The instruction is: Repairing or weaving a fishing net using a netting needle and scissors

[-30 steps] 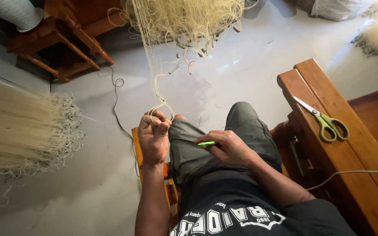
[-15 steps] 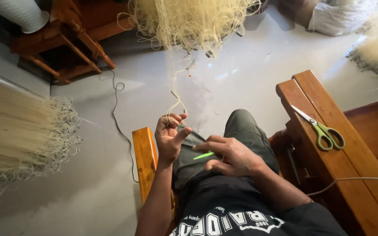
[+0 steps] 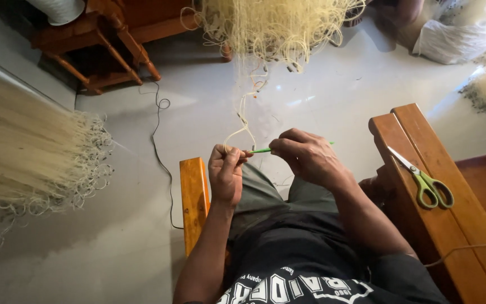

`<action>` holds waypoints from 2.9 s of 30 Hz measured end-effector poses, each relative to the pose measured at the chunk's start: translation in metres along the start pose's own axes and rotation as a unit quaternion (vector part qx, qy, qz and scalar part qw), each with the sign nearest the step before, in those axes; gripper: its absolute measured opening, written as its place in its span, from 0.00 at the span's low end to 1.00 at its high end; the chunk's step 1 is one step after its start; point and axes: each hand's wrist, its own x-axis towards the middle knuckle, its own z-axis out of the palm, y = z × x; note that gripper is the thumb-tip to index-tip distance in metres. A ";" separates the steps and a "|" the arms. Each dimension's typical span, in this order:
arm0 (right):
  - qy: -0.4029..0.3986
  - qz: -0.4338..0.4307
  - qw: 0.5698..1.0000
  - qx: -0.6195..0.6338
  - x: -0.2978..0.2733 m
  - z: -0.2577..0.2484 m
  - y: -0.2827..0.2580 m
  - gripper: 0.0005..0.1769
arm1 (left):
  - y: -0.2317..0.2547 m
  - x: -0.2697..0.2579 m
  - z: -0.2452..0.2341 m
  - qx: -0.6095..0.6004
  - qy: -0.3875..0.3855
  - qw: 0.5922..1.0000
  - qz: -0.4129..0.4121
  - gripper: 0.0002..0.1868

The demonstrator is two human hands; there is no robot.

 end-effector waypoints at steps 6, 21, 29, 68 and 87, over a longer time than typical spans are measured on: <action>0.040 -0.036 0.998 0.022 0.006 0.013 0.006 0.06 | 0.010 -0.007 0.010 -0.041 -0.033 0.998 -0.038 0.08; 0.223 -0.159 0.956 0.107 0.010 0.047 -0.009 0.06 | 0.017 -0.011 0.022 0.043 -0.111 0.993 -0.007 0.09; 0.234 -0.050 0.845 0.479 -0.040 0.006 -0.027 0.12 | 0.005 0.003 0.001 0.093 -0.103 0.989 0.057 0.11; 0.031 0.041 0.985 0.164 -0.037 0.011 -0.014 0.22 | -0.002 -0.002 0.006 0.101 -0.061 0.988 0.097 0.12; 0.184 -0.077 0.971 0.129 -0.019 0.050 0.014 0.22 | -0.019 -0.006 0.012 -0.111 -0.071 0.986 -0.103 0.09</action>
